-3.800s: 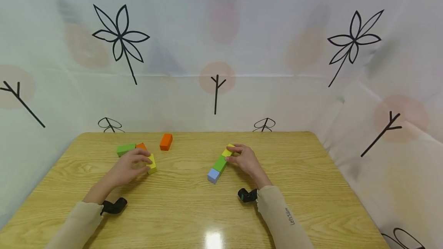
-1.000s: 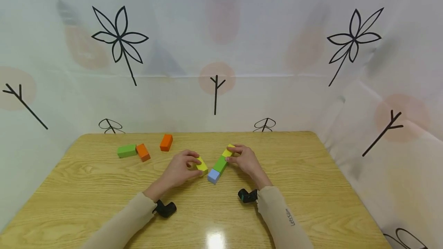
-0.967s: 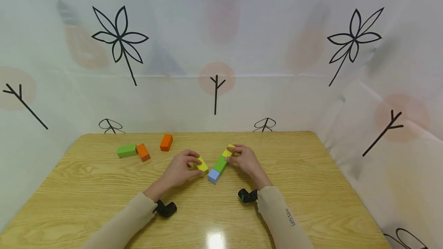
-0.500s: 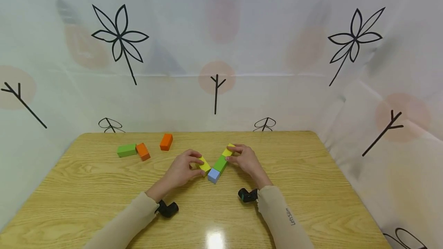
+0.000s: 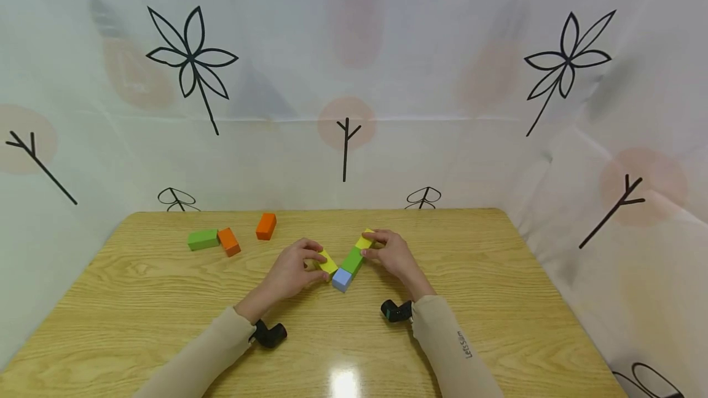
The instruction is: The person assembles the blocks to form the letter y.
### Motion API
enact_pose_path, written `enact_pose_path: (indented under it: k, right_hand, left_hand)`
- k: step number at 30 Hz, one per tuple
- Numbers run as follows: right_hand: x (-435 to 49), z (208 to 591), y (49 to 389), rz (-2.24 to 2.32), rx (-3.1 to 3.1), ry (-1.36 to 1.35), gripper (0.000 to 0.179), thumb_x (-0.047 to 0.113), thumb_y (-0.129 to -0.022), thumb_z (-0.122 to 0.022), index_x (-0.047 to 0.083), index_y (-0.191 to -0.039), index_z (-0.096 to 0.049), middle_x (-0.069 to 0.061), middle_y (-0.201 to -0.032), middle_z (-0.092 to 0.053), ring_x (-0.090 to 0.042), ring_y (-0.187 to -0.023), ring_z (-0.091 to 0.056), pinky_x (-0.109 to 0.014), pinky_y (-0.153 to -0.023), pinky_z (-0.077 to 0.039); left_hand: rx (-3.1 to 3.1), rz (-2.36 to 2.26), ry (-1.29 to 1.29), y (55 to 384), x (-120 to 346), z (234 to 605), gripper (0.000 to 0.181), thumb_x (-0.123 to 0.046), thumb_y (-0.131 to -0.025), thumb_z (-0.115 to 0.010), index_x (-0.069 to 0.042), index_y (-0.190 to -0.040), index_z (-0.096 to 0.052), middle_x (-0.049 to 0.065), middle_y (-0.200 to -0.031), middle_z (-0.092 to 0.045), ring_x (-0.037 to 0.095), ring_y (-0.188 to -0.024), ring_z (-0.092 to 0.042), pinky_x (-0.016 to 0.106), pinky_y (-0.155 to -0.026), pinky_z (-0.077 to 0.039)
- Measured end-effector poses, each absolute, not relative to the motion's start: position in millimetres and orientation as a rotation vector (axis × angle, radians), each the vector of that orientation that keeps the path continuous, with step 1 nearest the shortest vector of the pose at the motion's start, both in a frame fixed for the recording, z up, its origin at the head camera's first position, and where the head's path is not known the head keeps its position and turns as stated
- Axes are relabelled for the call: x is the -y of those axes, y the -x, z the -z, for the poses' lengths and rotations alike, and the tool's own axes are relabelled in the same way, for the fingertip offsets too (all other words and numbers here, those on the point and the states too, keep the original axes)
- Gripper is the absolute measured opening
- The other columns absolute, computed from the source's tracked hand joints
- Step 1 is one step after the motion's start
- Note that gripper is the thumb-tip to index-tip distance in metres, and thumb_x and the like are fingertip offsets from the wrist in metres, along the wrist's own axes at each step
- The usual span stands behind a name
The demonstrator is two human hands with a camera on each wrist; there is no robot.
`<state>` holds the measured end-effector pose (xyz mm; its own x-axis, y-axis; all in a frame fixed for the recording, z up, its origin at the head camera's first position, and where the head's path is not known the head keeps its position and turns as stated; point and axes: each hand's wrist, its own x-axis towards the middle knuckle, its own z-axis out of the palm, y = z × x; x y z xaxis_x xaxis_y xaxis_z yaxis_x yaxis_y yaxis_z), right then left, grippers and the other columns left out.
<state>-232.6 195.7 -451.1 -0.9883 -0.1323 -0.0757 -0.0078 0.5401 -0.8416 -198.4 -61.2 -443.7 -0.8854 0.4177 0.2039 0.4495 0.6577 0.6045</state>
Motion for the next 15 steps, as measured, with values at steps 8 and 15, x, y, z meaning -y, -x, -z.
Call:
enact_pose_path:
  k: [8,15]
  right_hand:
    - [-195.5,450.5,232.7,1.452,-2.633,0.121,0.046,0.012,-0.090,-0.075,0.007,-0.134,-0.064,-0.020,-0.151,-0.041,-0.042,-0.139,-0.036,-0.055,-0.111,-0.032]
    - [-196.1,450.9,232.5,1.441,-2.643,0.131,0.047,0.012,-0.090,-0.075,0.007,-0.135,-0.063,-0.020,-0.151,-0.041,-0.043,-0.139,-0.036,-0.056,-0.111,-0.032]
  left_hand:
    - [2.823,1.053,0.731,199.3,59.9,445.5,0.026,-0.025,-0.081,-0.085,-0.009,-0.100,-0.078,0.004,-0.121,-0.060,0.027,-0.113,-0.057,0.043,-0.097,-0.047]
    - [2.793,1.061,0.745,200.0,62.0,444.4,0.027,-0.025,-0.082,-0.084,-0.009,-0.102,-0.077,0.005,-0.121,-0.060,0.028,-0.113,-0.057,0.044,-0.097,-0.047]
